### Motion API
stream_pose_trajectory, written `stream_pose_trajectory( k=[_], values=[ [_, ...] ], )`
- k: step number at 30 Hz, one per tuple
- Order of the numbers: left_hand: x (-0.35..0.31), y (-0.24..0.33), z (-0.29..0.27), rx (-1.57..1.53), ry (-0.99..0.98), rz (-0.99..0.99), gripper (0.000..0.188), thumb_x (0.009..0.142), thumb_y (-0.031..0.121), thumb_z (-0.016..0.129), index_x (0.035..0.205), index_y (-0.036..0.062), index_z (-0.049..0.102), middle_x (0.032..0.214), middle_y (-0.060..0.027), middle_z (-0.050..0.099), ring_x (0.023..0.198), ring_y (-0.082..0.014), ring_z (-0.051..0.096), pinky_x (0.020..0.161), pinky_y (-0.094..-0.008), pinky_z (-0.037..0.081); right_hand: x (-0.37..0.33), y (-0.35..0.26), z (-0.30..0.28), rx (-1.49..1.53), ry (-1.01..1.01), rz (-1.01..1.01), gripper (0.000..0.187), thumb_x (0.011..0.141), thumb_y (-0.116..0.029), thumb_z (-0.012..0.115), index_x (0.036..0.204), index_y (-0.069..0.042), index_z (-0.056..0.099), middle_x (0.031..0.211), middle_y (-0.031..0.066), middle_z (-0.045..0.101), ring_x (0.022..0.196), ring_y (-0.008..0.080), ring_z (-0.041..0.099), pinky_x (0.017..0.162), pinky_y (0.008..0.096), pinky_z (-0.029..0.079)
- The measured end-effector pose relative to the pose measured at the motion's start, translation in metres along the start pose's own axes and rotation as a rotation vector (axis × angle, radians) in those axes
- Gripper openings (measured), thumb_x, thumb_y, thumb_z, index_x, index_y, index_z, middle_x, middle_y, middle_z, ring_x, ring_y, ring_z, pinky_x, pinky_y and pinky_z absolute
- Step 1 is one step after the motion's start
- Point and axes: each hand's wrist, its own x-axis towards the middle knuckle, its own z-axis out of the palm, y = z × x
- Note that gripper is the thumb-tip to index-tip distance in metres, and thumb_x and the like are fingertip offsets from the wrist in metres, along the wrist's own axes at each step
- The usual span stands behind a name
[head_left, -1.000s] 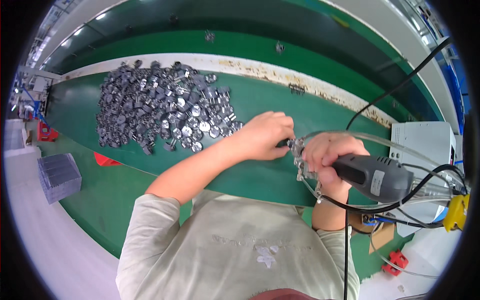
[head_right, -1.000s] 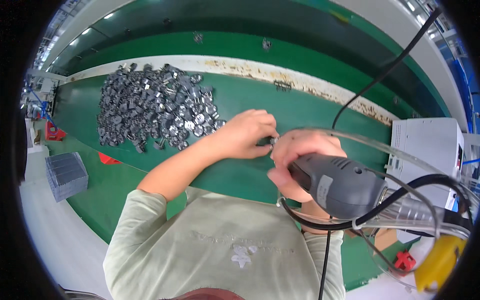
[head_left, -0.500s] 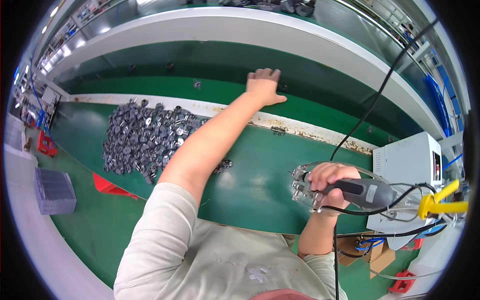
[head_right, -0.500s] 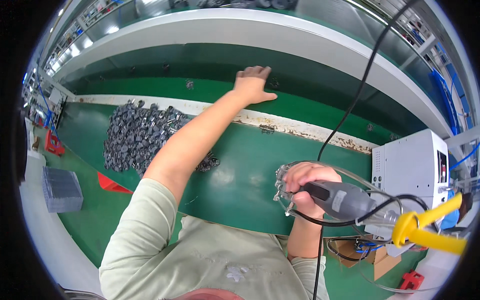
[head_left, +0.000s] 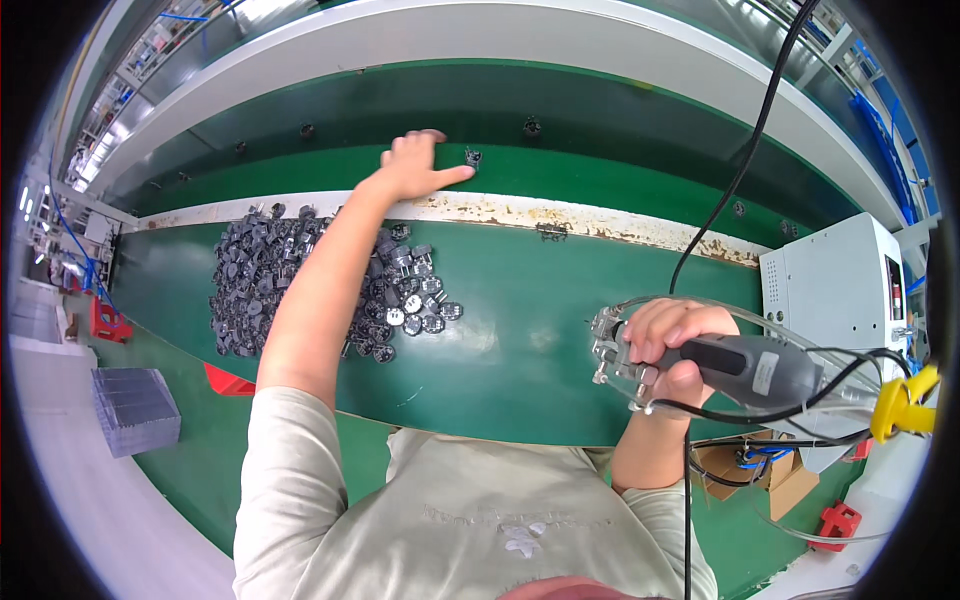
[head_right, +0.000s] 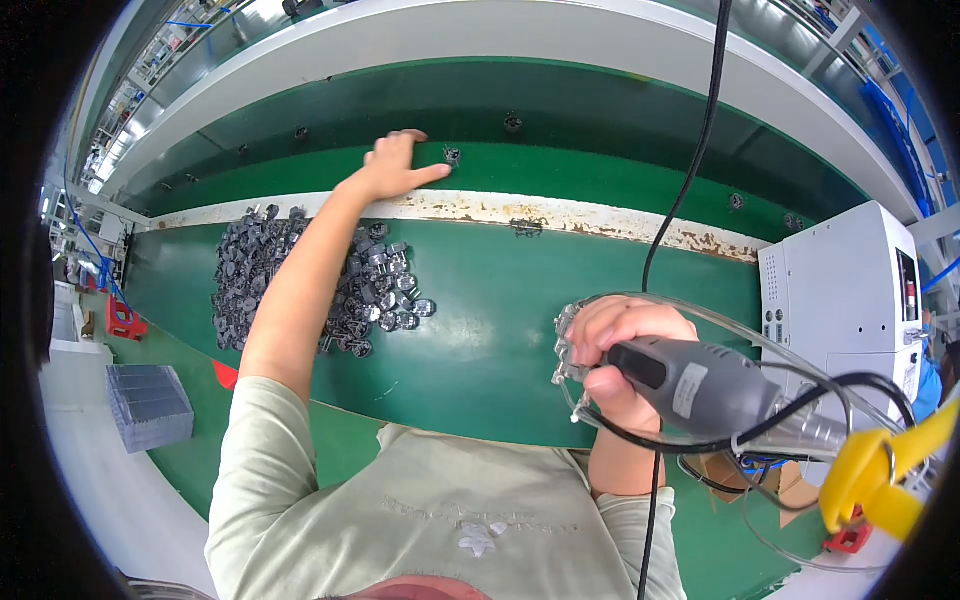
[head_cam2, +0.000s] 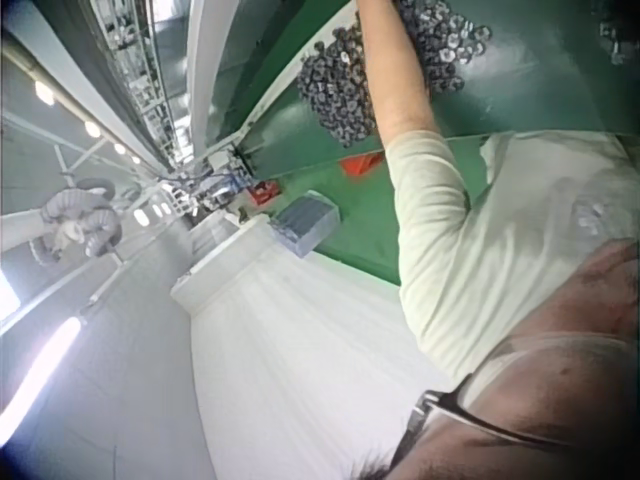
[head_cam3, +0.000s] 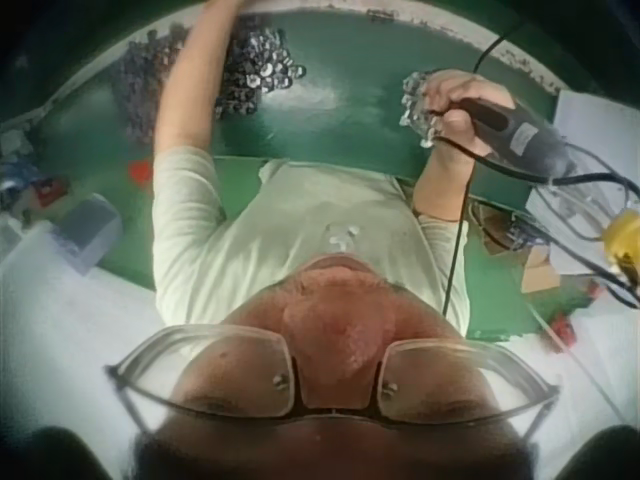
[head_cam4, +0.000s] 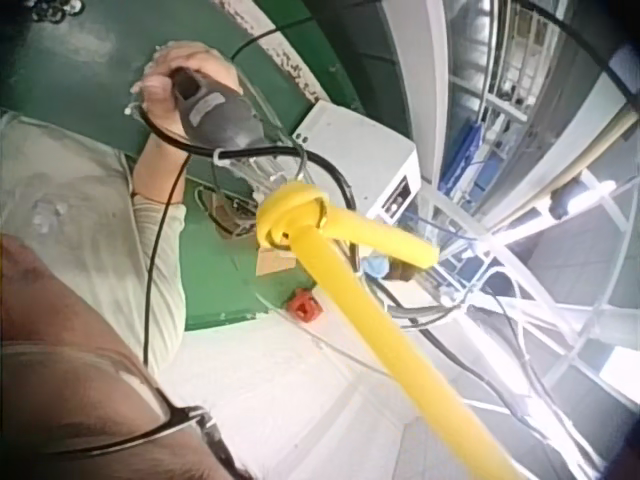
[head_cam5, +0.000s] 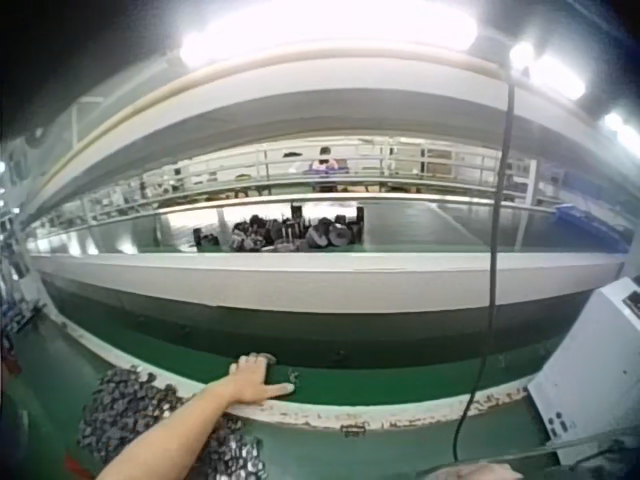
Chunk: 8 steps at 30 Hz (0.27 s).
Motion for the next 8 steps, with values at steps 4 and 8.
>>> stream_pose_trajectory(
  k=[4,8],
  values=[
    [0.018,0.022,0.007,-0.102,-0.074,0.203,0.051,0.094,0.048,0.070,0.124,0.0075,0.064,0.125,-0.0166,0.067,0.120,-0.0363,0.062,0.103,-0.0473,0.048,0.002,0.003,0.000,0.018,0.015,-0.003,0.043,0.080,-0.023,0.092,0.099,-0.004,0.058,0.072,0.0086,0.063,0.064,0.0219,0.063,0.065,0.0389,0.056],
    [0.000,0.056,0.016,-0.119,-0.103,0.314,0.034,0.093,0.037,0.071,0.114,0.0105,0.065,0.121,-0.0114,0.068,0.120,-0.0316,0.062,0.106,-0.0536,0.046,-0.001,0.003,-0.007,0.013,0.054,-0.064,0.043,0.084,-0.027,0.089,0.099,-0.003,0.057,0.073,0.0106,0.063,0.063,0.0228,0.062,0.065,0.0405,0.056]
  ],
)
